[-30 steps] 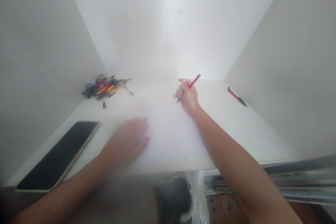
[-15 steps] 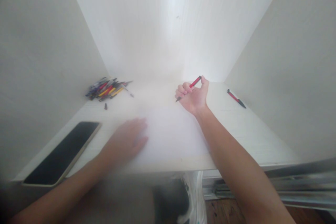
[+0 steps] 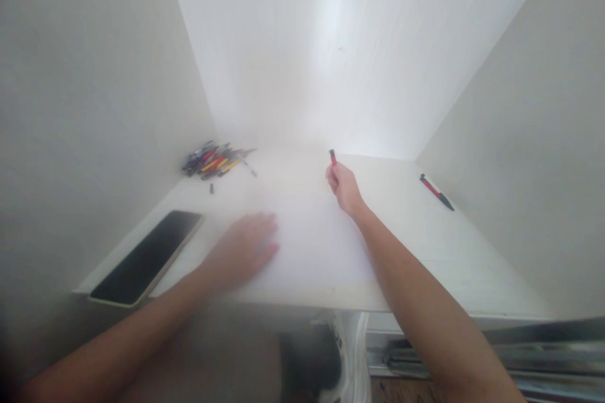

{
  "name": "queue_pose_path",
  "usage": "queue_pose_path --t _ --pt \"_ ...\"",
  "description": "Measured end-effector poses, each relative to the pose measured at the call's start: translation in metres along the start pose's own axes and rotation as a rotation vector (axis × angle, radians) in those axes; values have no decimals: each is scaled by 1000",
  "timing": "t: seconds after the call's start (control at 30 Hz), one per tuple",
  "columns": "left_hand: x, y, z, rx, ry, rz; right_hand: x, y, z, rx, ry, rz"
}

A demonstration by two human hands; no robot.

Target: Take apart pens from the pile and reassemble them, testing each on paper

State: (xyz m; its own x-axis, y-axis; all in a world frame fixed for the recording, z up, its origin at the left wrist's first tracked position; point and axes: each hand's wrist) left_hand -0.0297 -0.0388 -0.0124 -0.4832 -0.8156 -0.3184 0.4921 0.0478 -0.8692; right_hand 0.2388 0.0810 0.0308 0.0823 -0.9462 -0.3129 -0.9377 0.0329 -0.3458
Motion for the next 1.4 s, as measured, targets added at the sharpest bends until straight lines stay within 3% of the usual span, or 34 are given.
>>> queue_pose_path --t 0.1,0.23,0.33,0.4,0.57,0.7,0.97,1.4 --pt "-1 -3 0 72 -40 106 5 8 0 421 -217 -33" --pt "-3 -11 -1 206 -259 232 20 26 -19 773 -405 -282" --pt "-5 -15 -1 295 -386 243 32 41 -34 958 -571 -385" --pt "-6 -16 -1 307 -393 222 39 49 -41 1051 -624 -450" --pt "-8 -9 -2 85 -190 73 47 60 -47 1169 -613 -595" --pt "-8 -4 -4 -67 -74 19 47 62 -49 1213 -563 -625" --pt "-9 -2 -9 -79 -91 16 44 65 -39 1253 -508 -555" --pt "-13 -2 -15 230 -115 82 45 69 -41 1182 -435 -538"
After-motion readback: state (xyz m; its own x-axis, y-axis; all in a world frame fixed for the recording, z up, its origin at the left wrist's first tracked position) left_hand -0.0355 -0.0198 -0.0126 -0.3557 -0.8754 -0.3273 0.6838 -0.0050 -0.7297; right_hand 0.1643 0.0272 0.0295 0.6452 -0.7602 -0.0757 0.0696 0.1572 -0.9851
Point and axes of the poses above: each hand's wrist, its own x-axis away from the middle knuckle, its own y-axis out of the palm, z = x × y, and after that the axes turned 8 degrees about x, right-handed
